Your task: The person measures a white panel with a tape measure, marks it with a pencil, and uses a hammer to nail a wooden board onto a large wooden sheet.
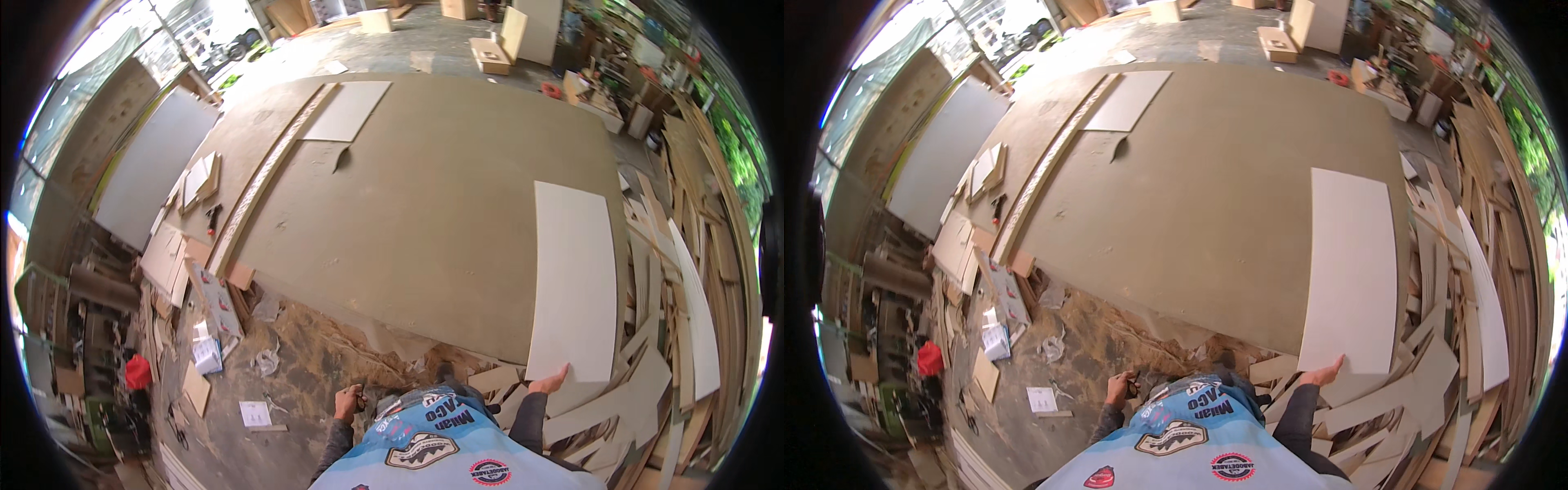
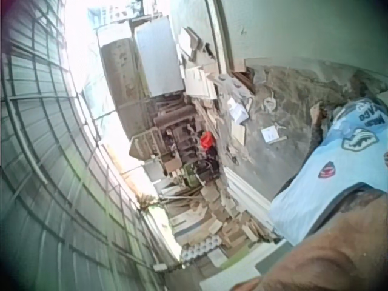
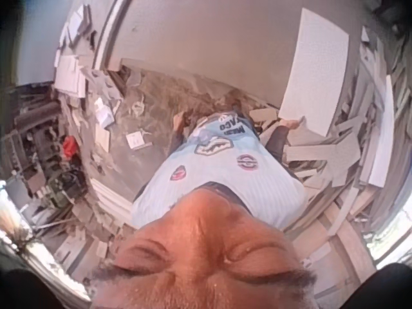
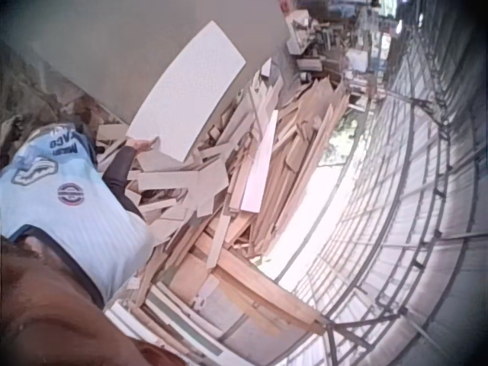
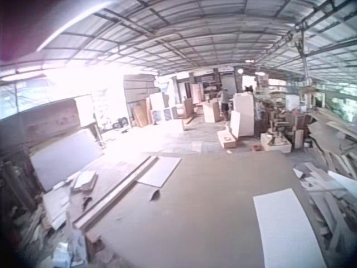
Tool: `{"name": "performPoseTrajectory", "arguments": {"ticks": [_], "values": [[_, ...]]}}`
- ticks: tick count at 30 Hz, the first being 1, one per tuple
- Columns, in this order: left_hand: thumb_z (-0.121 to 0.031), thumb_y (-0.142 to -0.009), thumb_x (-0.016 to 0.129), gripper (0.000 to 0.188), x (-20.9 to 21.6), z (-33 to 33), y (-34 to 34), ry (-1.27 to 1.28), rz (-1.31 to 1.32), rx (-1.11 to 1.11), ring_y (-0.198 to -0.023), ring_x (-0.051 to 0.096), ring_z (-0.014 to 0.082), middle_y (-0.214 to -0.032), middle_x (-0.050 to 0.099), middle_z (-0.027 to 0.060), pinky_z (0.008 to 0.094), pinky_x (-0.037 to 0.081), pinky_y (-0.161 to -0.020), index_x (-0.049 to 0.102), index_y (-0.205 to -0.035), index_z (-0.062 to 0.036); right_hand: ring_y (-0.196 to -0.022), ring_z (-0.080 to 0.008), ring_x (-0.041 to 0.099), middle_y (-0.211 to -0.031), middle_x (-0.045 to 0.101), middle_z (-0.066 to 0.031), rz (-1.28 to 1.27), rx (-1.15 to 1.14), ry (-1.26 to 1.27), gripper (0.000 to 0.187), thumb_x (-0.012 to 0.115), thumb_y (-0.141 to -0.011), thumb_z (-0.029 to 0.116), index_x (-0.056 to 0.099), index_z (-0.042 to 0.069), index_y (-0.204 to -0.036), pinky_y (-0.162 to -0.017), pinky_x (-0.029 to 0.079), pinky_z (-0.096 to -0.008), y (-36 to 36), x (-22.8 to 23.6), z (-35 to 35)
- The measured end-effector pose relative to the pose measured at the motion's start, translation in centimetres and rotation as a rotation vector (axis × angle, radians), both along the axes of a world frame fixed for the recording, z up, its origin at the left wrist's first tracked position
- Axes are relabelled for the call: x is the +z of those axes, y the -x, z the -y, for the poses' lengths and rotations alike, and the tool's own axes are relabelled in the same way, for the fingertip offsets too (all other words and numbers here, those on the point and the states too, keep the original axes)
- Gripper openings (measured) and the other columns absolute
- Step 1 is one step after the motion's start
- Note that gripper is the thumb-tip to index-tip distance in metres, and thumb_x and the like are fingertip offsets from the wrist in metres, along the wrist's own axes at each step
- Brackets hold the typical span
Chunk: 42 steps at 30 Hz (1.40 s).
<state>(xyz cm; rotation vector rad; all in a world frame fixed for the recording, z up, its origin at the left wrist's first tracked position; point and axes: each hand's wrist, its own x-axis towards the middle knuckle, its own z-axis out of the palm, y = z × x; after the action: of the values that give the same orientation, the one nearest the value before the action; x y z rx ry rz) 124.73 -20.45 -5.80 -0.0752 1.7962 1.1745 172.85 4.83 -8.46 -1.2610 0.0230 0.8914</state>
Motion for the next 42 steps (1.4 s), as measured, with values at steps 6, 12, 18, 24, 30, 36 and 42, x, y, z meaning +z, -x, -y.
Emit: {"name": "performPoseTrajectory", "arguments": {"ticks": [6,12,18,24,30,36,42], "values": [[-0.022,-0.091,0.069,0.025,-2.0,-0.3,-1.6,-0.033,0.05,0.085,-0.06,0.068,0.019,-0.071,0.069,0.0102,0.0311,0.052,-0.054,0.07,-0.088,0.0027,-0.119,-0.0303,0.062,-0.138,0.06,-0.0155,0.06,-0.007,0.081,0.062,0.055,-0.103,0.039,0.047,-0.007,-0.144,-0.103,0.051,-0.0452,0.7,1.6,-0.7],[-0.023,-0.09,0.071,0.027,-4.2,-1.2,-0.1,0.019,-0.138,0.043,-0.063,0.07,0.0163,-0.073,0.07,0.009,0.031,0.053,-0.056,0.073,-0.089,0.004,-0.105,-0.0333,0.068,-0.127,0.063,-0.024,0.27,0.022,0.482,0.063,0.071,-0.094,0.034,0.049,-0.014,-0.127,-0.09,0.058,-0.047,3.8,5.3,-0.5],[-0.024,-0.09,0.072,0.029,-4.6,-0.6,3.4,-0.039,-0.107,0.194,-0.066,0.072,0.0164,-0.075,0.071,0.0091,0.0305,0.053,-0.058,0.073,-0.09,0.0047,-0.1,-0.0318,0.069,-0.117,0.065,-0.0237,0.208,0.209,0.346,0.047,0.074,-0.093,0.017,0.051,-0.012,-0.122,-0.076,0.061,-0.037,7.4,5.0,1.8],[-0.022,-0.089,0.072,0.027,-3.5,1.7,9.9,-0.097,-0.008,0.267,-0.064,0.07,0.0176,-0.074,0.07,0.009,0.0295,0.053,-0.059,0.072,-0.088,0.0047,-0.084,-0.0267,0.07,-0.108,0.068,-0.0197,0.157,0.243,0.141,0.038,0.07,-0.096,0.013,0.054,-0.01,-0.122,-0.065,0.06,-0.0342,15.8,2.0,3.0],[-0.021,-0.09,0.071,0.025,-2.9,3.5,20.8,-0.14,-0.061,0.218,-0.064,0.07,0.0158,-0.074,0.07,0.0074,0.0276,0.052,-0.059,0.071,-0.091,0.004,-0.062,-0.0188,0.065,-0.081,0.069,-0.0122,0.098,0.217,0.345,0.021,0.067,-0.097,0.013,0.059,-0.005,-0.105,-0.058,0.057,-0.0326,26.0,1.8,2.7],[-0.019,-0.088,0.071,0.024,0.8,-0.7,30.9,-0.227,-0.244,0.216,-0.073,0.068,0.0158,-0.084,0.071,0.0081,0.0277,0.052,-0.069,0.071,-0.097,0.0029,-0.067,-0.024,0.063,-0.086,0.064,-0.0164,1.479,-0.118,0.9,0.036,0.065,-0.084,0.025,0.061,-0.002,-0.107,-0.057,0.05,-0.0327,24.2,-1.9,4.3],[-0.015,-0.08,0.07,0.053,7.4,-10.7,36.6,-0.135,-0.516,0.146,-0.089,0.06,0.0205,-0.102,0.06,0.0098,0.0342,0.052,-0.082,0.052,-0.127,0.0017,-0.054,-0.013,0.047,-0.068,0.051,-0.0024,0.568,0.189,0.13,0.017,0.063,-0.084,0.024,0.06,0.007,-0.082,-0.045,0.036,-0.0284,23.9,0.9,-0.3]]}}
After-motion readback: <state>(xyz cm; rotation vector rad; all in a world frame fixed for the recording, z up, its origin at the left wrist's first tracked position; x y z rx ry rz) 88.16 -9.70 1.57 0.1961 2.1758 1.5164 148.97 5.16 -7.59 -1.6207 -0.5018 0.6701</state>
